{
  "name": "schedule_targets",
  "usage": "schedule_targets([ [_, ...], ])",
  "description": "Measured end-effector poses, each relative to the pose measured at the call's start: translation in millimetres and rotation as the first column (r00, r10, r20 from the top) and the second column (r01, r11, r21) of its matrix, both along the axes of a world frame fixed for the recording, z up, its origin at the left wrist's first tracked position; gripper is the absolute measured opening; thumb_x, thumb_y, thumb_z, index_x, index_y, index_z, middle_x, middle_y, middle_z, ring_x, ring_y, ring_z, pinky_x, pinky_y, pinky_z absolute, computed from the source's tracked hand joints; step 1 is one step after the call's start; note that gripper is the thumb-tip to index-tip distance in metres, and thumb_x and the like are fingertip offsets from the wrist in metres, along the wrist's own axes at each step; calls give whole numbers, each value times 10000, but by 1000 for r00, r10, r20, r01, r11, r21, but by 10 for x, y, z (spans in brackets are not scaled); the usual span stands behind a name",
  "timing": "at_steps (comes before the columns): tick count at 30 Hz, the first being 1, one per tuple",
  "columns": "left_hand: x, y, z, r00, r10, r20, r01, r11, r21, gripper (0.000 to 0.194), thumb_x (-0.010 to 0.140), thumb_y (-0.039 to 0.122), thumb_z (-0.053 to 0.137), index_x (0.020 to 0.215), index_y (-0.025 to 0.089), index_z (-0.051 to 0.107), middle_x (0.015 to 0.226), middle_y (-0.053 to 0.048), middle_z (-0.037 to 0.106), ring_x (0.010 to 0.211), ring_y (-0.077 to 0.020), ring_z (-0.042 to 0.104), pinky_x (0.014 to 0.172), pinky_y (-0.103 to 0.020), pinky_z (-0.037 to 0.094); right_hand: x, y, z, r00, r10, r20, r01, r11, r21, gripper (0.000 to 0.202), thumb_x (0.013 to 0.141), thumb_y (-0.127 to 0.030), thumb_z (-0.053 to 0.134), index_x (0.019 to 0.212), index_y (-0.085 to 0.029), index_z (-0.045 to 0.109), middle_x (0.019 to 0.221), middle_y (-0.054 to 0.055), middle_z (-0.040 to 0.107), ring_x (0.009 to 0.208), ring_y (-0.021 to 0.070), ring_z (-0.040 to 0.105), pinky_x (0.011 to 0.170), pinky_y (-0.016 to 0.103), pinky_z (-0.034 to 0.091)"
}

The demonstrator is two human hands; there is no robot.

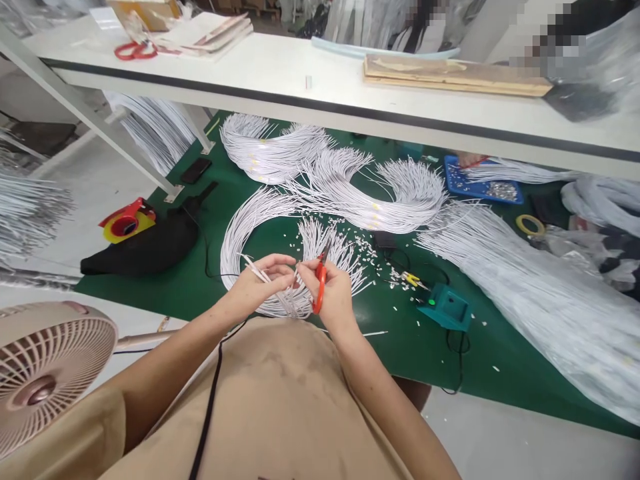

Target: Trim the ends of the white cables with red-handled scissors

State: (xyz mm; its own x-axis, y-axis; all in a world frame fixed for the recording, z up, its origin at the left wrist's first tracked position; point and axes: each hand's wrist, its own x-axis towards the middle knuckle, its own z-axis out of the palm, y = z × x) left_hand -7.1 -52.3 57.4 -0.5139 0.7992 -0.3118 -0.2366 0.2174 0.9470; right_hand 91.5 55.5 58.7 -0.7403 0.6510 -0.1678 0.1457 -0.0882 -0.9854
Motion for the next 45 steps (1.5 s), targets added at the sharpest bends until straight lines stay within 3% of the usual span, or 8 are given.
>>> schedule_targets([
  [12, 44, 18, 7, 993, -27, 117, 11, 991, 133, 341, 777, 297, 595, 1088, 196, 497, 699, 17, 571, 655, -111, 531, 640, -246, 403, -28, 63, 30, 987, 122, -103, -143, 961, -236, 187, 738, -345, 584, 745, -166, 638, 573, -26, 546, 557, 102, 508, 590, 235, 397],
  [15, 42, 11, 15, 994, 3, 109, -14, 995, 101, 406, 760, 323, 612, 1135, 199, 517, 698, 11, 553, 653, -110, 508, 575, -222, 366, -8, 79, -29, 995, 84, -50, -90, 987, -136, 199, 737, -355, 586, 776, -166, 635, 645, -12, 581, 597, 111, 524, 608, 240, 401],
  [17, 31, 5, 27, 997, 33, 70, -37, 998, 56, 420, 747, 341, 624, 1132, 192, 552, 688, 5, 548, 652, -112, 491, 556, -218, 350, 25, 115, -79, 996, 81, 36, -83, 995, 63, 214, 754, -364, 565, 792, -167, 642, 706, 4, 593, 637, 120, 525, 623, 245, 394],
  [21, 5, 9, 61, 995, 91, 32, -89, 995, -55, 338, 695, 359, 671, 974, 169, 652, 703, -12, 585, 651, -111, 481, 556, -215, 356, 98, 182, -120, 947, 81, 311, -244, 810, 533, 182, 766, -338, 554, 783, -176, 635, 767, 24, 583, 676, 136, 506, 624, 255, 356],
  [23, 2, 22, 76, 993, 115, 31, -112, 990, -82, 314, 671, 348, 694, 924, 165, 663, 721, -19, 607, 657, -112, 493, 558, -213, 365, 119, 185, -107, 912, 52, 406, -325, 695, 642, 164, 773, -330, 548, 772, -183, 622, 767, 23, 578, 675, 138, 497, 623, 259, 335],
  [26, 11, 37, 89, 992, 126, -8, -126, 987, -100, 304, 658, 330, 702, 905, 156, 664, 744, -28, 622, 664, -120, 515, 562, -217, 381, 127, 161, -74, 878, 12, 478, -387, 604, 697, 169, 798, -340, 518, 797, -200, 613, 782, 16, 586, 684, 141, 503, 633, 266, 318],
  [32, 10, 15, 96, 993, 78, -94, -86, 993, -83, 300, 683, 326, 678, 931, 157, 664, 746, -28, 620, 667, -123, 528, 562, -217, 399, 134, 120, -46, 834, -14, 551, -466, 516, 719, 197, 824, -349, 491, 810, -188, 604, 814, 34, 599, 783, 165, 538, 695, 282, 308],
  [45, 66, 49, 121, 948, 64, -311, -101, 989, -105, 157, 761, 287, 566, 796, 151, 638, 693, -9, 574, 603, -112, 482, 535, -222, 394, 183, 29, -29, 829, -124, 545, -443, 448, 777, 239, 837, -369, 472, 769, -195, 621, 773, 28, 606, 725, 163, 546, 627, 282, 300],
])
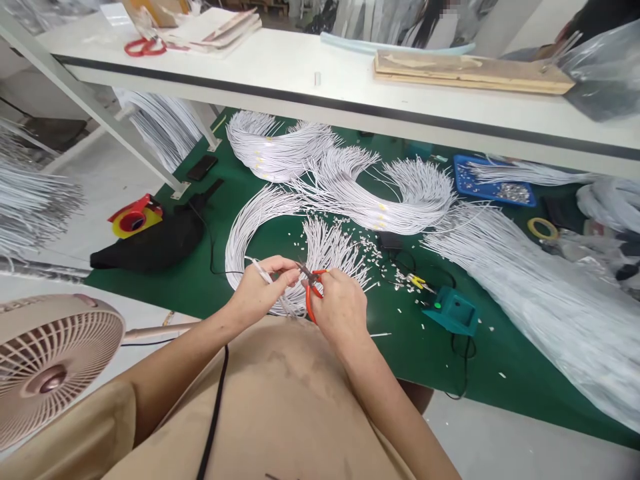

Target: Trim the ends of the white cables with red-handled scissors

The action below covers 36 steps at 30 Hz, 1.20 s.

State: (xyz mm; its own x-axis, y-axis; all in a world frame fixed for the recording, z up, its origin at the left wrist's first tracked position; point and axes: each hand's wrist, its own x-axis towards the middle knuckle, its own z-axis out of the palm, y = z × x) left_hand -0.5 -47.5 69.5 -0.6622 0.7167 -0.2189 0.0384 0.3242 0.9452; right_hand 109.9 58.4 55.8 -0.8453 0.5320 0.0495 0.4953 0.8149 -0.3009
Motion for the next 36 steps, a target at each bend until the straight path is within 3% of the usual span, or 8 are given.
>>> schedule_targets([
  [6, 6, -9, 19, 991, -30, -133, 30, 1000, 1, 136, 774, 258, 544, 771, 159, 637, 737, -18, 603, 688, -133, 530, 626, -239, 412, 42, -2, 71, 999, 1, 40, -2, 1000, 26, 240, 826, -377, 482, 760, -197, 627, 748, 35, 599, 703, 166, 547, 611, 283, 294],
  [14, -21, -22, 80, 995, -38, 87, 38, 999, 1, 189, 727, 316, 613, 797, 141, 626, 681, -13, 596, 629, -118, 517, 577, -227, 397, 32, -19, 68, 997, 1, 72, -1, 1000, -8, 282, 842, -399, 460, 776, -194, 643, 754, 49, 599, 711, 160, 554, 619, 269, 318],
  [20, -15, -29, 81, 998, -9, 69, 10, 1000, -18, 227, 745, 353, 582, 803, 143, 644, 640, -8, 578, 607, -123, 509, 557, -231, 400, 2, 54, 29, 999, -13, -49, -1, 963, -269, 201, 793, -327, 520, 699, -187, 629, 737, 25, 594, 656, 137, 525, 577, 249, 329],
  [22, -11, -25, 95, 998, 7, 57, -5, 1000, -24, 259, 727, 382, 602, 816, 143, 650, 660, -17, 592, 615, -129, 517, 557, -235, 408, -27, 70, 17, 976, -99, -193, -7, 875, -484, 186, 780, -312, 526, 700, -178, 629, 721, 18, 588, 633, 125, 514, 566, 236, 348],
  [26, 6, -16, 117, 999, 23, 34, -22, 999, -38, 286, 696, 406, 631, 809, 145, 654, 716, -36, 628, 639, -140, 536, 576, -248, 421, -109, 62, 9, 858, -343, -382, -142, 556, -819, 178, 740, -309, 570, 816, -177, 661, 737, 11, 610, 661, 125, 540, 626, 238, 412],
  [28, 14, -15, 114, 1000, 16, 24, -15, 999, -38, 276, 695, 401, 633, 800, 146, 652, 736, -40, 635, 653, -142, 542, 588, -253, 422, -141, 53, 10, 829, -411, -379, -172, 456, -873, 172, 705, -291, 602, 808, -173, 674, 726, 10, 621, 660, 127, 544, 639, 245, 418],
  [33, 15, -24, 67, 997, 7, 83, -9, 1000, 30, 292, 714, 343, 634, 934, 151, 610, 704, -17, 602, 664, -132, 533, 584, -239, 399, -169, 42, 11, 799, -504, -329, -171, 334, -927, 133, 654, -256, 629, 735, -163, 677, 666, -5, 600, 608, 109, 512, 604, 234, 392],
  [36, 20, -21, 35, 977, -51, 207, 24, 991, 132, 350, 759, 322, 591, 1065, 164, 529, 651, 11, 574, 632, -118, 518, 551, -226, 365, -188, 20, -13, 801, -548, -240, -172, 174, -970, 162, 645, -267, 623, 740, -141, 659, 550, -30, 528, 533, 92, 465, 547, 223, 367],
])
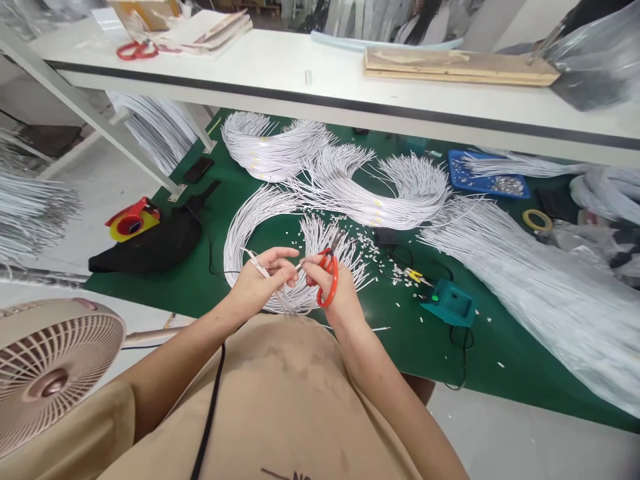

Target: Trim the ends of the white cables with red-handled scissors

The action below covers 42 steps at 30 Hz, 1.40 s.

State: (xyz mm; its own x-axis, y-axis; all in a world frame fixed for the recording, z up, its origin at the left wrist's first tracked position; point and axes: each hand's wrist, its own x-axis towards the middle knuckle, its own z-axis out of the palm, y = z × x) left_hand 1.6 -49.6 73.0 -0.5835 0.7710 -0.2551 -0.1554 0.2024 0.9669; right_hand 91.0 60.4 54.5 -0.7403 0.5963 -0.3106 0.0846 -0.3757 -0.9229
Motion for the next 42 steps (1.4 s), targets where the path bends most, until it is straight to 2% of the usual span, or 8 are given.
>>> schedule_targets([
  [5, 37, 23, -20, 976, -145, 160, 127, 985, 116, 385, 809, 340, 531, 1150, 174, 463, 570, 41, 513, 535, -93, 452, 524, -225, 337, -32, -25, -130, 999, 45, 2, -45, 994, -100, 198, 651, -314, 615, 721, -130, 639, 490, -40, 492, 468, 87, 430, 494, 222, 346],
  [9, 9, 34, -20, 979, -131, 155, 121, 990, 69, 418, 791, 348, 557, 1159, 174, 459, 627, 16, 570, 562, -100, 494, 527, -225, 350, 4, 29, -116, 987, -155, 41, 146, 974, 171, 223, 696, -363, 609, 721, -143, 642, 610, -16, 568, 572, 102, 491, 595, 237, 390],
  [15, -96, 51, -63, 980, -100, 172, 100, 995, 8, 456, 718, 327, 636, 1128, 180, 501, 1010, -97, 636, 954, -210, 581, 712, -290, 459, 92, 31, 233, 970, -224, -94, 239, 816, 526, 192, 795, -311, 522, 871, -188, 649, 838, 30, 611, 787, 140, 548, 749, 269, 410],
  [23, -84, 88, -17, 984, -133, 118, 136, 991, -15, 453, 648, 196, 669, 1088, 185, 560, 994, -57, 654, 910, -205, 597, 771, -300, 459, -20, -88, 225, 984, 136, 115, -175, 617, 767, 151, 757, -211, 500, 632, -175, 577, 665, -12, 488, 616, 104, 452, 568, 222, 362],
  [27, -94, 75, -26, 984, -150, 98, 156, 986, -53, 495, 644, 205, 674, 1123, 188, 549, 937, -61, 663, 859, -197, 611, 758, -313, 469, -11, -28, 226, 990, 117, 77, -137, 693, 708, 159, 752, -254, 520, 627, -172, 574, 669, -8, 509, 607, 105, 461, 562, 222, 366],
  [31, -166, 3, -45, 983, -141, 113, 156, 978, -141, 581, 638, 297, 699, 1176, 191, 507, 1006, -105, 654, 865, -220, 633, 790, -380, 482, 170, 243, 252, 989, -137, -53, 144, 833, 534, 175, 762, -323, 551, 756, -169, 632, 733, 6, 586, 689, 127, 531, 656, 249, 408],
  [36, -253, -110, -58, 991, -132, 13, 130, 954, -271, 536, 655, 392, 691, 1148, 244, 540, 1056, -92, 654, 915, -238, 632, 825, -366, 483, 606, 636, 153, 866, -489, -103, 484, 770, 415, 238, 746, -368, 577, 626, -163, 589, 582, -10, 508, 715, 150, 552, 677, 273, 417],
  [42, -238, -83, -74, 971, -231, -61, 184, 886, -425, 509, 657, 456, 674, 1123, 279, 574, 1040, -60, 673, 960, -246, 617, 772, -301, 497, 1095, 846, -3, 775, -619, -127, 626, 726, 284, 183, 716, -341, 602, 690, -161, 612, 650, -3, 530, 637, 114, 524, 636, 264, 422],
])
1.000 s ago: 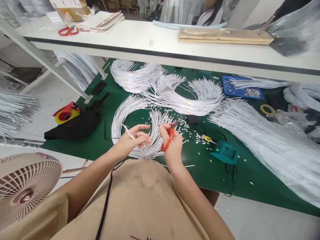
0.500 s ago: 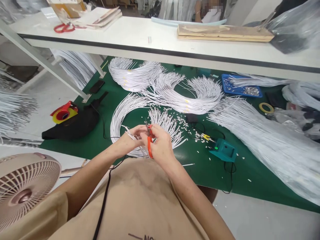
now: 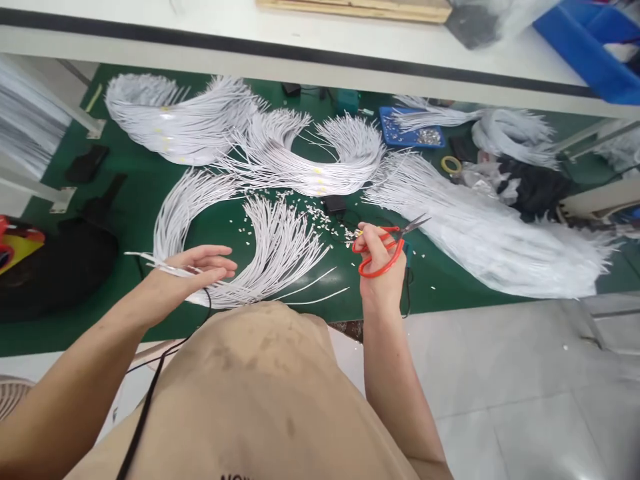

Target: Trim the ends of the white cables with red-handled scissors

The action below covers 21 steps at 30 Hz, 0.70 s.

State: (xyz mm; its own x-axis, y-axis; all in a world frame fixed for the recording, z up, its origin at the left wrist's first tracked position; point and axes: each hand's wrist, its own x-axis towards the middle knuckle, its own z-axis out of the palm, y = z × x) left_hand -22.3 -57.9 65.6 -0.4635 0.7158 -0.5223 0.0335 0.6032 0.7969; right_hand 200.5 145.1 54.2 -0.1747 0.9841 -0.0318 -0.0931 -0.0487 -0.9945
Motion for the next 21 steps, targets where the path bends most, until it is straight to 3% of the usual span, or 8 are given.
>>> schedule_targets([
  [2, 23, 40, -18, 999, -31, -12, 31, 999, -26, 510, 640, 464, 683, 1107, 284, 584, 1015, -53, 682, 923, -240, 630, 748, -292, 504, 30, -46, -58, 999, -35, 18, 35, 998, -51, 175, 692, -332, 621, 713, -159, 632, 634, -11, 534, 584, 96, 494, 604, 252, 413],
  [4, 52, 86, -48, 998, -54, -17, 54, 998, -35, 534, 614, 466, 701, 1098, 271, 589, 999, -59, 684, 885, -246, 637, 744, -316, 508, -49, -191, -115, 998, 12, 62, -4, 993, -121, 182, 678, -340, 630, 697, -160, 640, 577, -25, 519, 544, 89, 470, 576, 240, 401],
  [7, 106, 151, -113, 998, -65, -6, 65, 998, -5, 569, 598, 446, 721, 1107, 237, 578, 1018, -77, 670, 877, -253, 630, 775, -364, 500, -321, -525, -169, 917, 392, 73, -371, 906, -202, 200, 703, -355, 598, 688, -164, 656, 601, -17, 557, 547, 95, 480, 552, 228, 392],
  [9, 140, 182, -157, 999, -32, 10, 32, 999, 40, 563, 608, 431, 721, 1108, 220, 570, 1027, -83, 661, 884, -242, 625, 781, -361, 495, -514, -722, -169, 796, 596, 105, -586, 802, -117, 191, 736, -325, 553, 748, -172, 668, 668, -12, 588, 597, 105, 508, 573, 222, 393],
  [10, 154, 191, -175, 1000, 1, 22, -3, 998, 67, 555, 616, 430, 718, 1104, 213, 569, 1027, -85, 658, 886, -235, 623, 774, -350, 496, -590, -791, -162, 756, 631, 170, -631, 773, -63, 185, 746, -304, 537, 776, -176, 668, 691, -11, 589, 614, 107, 511, 581, 218, 390],
  [15, 153, 190, -192, 972, 215, 97, -229, 960, 159, 543, 624, 447, 705, 1069, 166, 572, 1029, -103, 642, 892, -237, 623, 696, -317, 508, -765, -864, -214, 651, 585, 484, -686, 726, 45, 148, 724, -259, 557, 802, -169, 646, 742, 4, 576, 625, 107, 496, 589, 216, 377],
  [18, 115, 174, -170, 956, 265, 126, -285, 940, 188, 507, 628, 428, 709, 1040, 158, 588, 961, -93, 656, 836, -218, 630, 687, -312, 504, -829, -871, -351, 553, 630, 546, -744, 668, -18, 155, 717, -318, 579, 693, -174, 631, 694, -1, 578, 601, 109, 492, 563, 213, 364],
  [21, 73, 148, -176, 942, 278, 186, -315, 924, 216, 443, 653, 425, 689, 994, 151, 617, 946, -95, 667, 831, -207, 629, 733, -322, 497, -873, -924, -474, 547, 653, 524, -734, 675, -76, 203, 725, -358, 572, 666, -172, 627, 633, -6, 579, 576, 112, 496, 539, 210, 355],
])
